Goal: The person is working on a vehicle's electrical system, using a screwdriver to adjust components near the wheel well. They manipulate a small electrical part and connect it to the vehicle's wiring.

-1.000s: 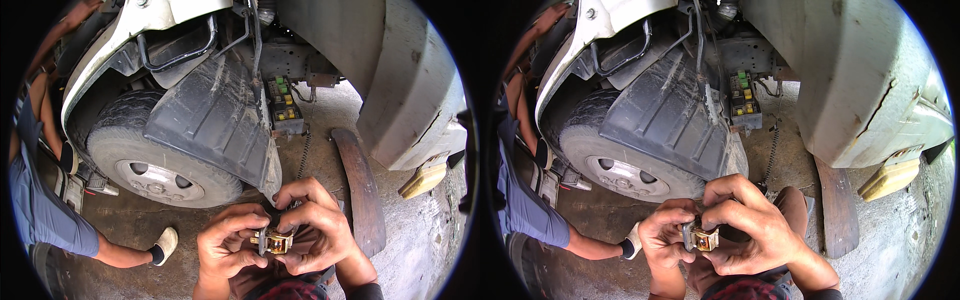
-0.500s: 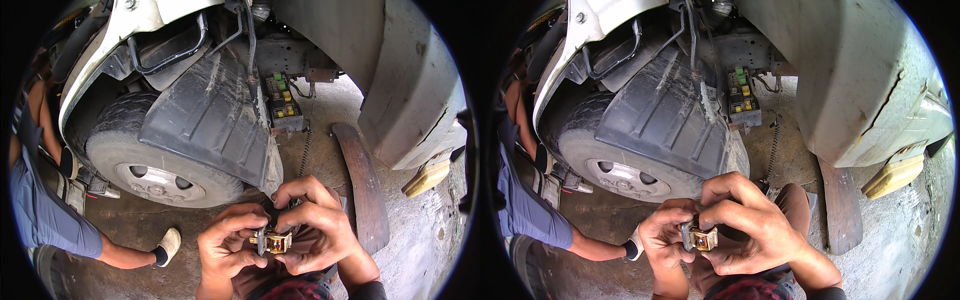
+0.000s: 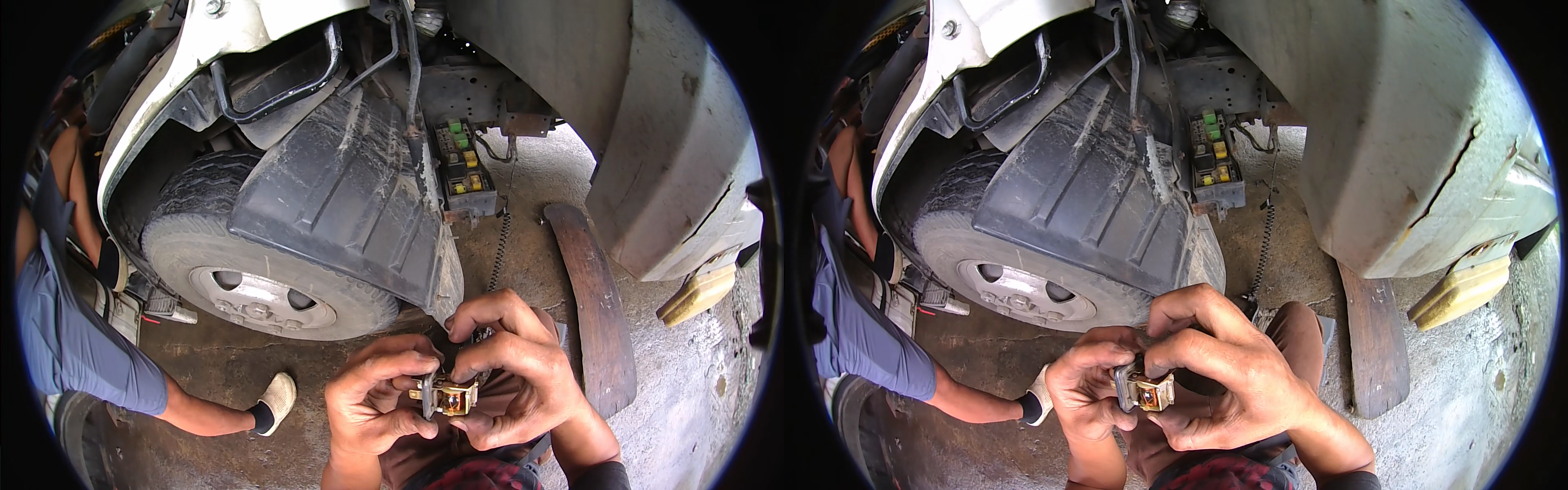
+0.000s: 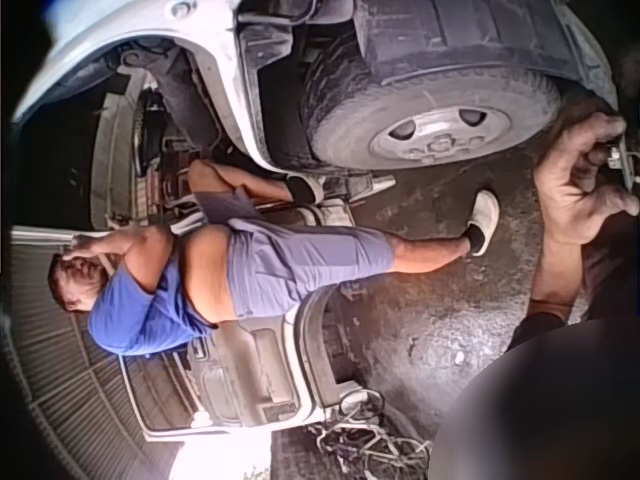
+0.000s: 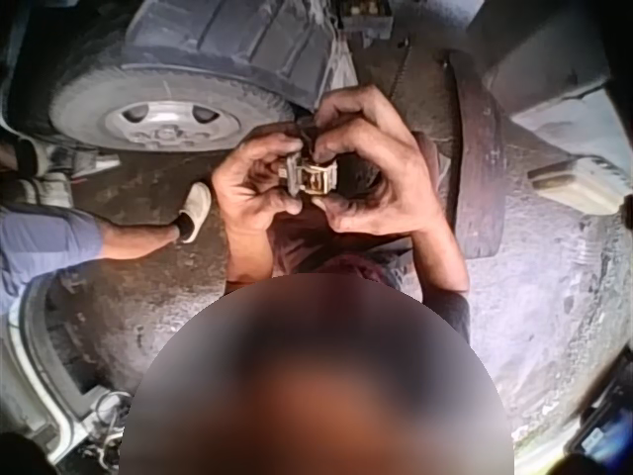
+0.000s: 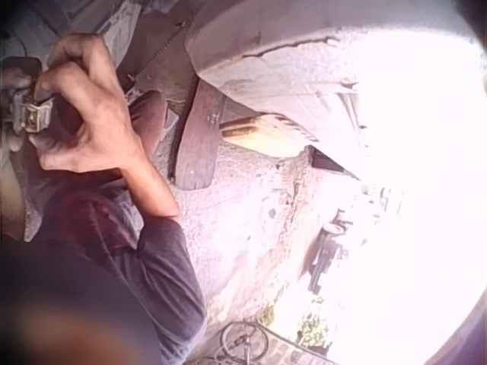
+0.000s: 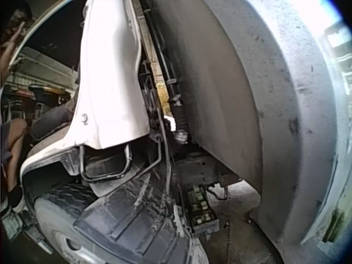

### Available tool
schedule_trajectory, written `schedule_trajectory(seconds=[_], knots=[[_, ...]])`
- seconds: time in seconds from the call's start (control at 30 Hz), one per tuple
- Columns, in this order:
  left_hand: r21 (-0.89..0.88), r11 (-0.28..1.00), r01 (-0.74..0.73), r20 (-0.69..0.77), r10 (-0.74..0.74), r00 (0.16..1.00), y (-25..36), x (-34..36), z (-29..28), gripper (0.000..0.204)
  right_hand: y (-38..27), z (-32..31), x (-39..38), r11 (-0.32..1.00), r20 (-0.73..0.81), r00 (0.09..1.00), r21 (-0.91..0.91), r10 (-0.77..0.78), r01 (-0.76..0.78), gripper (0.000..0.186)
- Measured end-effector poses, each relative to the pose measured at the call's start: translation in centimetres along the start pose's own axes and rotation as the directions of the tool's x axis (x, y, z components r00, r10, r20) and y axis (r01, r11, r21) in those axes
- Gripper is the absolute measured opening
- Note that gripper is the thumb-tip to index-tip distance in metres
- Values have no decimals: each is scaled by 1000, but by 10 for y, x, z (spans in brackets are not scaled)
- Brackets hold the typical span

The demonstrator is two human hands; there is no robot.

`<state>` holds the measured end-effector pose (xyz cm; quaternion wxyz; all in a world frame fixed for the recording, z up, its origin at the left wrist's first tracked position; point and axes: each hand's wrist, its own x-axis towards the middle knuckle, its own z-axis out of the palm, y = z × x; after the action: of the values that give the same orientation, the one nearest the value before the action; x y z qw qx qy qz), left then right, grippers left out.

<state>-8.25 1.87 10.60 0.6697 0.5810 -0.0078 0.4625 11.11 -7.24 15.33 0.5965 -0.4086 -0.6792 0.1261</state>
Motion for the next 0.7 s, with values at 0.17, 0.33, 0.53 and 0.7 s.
schedule_trajectory(seconds=[0.17, 0.33, 0.53, 0.7], knots=[[-21, 1000, 8, -3, -8, 1000, 0, -1, -1, 67, 0, 1, 0, 1000, -3, 1000, -3, 1, -1, 46], [-7, 1000, -2, -1, 2, 1000, 0, -1, -1, 67, 0, 2, -1, 1000, -12, 1000, -13, 15, -15, 46], [-10, 1000, -2, -4, 2, 1000, 2, -2, 1, 66, -2, 3, -3, 1000, -15, 1000, -10, 13, -13, 46], [-24, 1000, 3, -4, -3, 1000, 5, -3, 0, 66, -1, 4, -2, 1000, -6, 1000, 4, 3, -3, 46]])
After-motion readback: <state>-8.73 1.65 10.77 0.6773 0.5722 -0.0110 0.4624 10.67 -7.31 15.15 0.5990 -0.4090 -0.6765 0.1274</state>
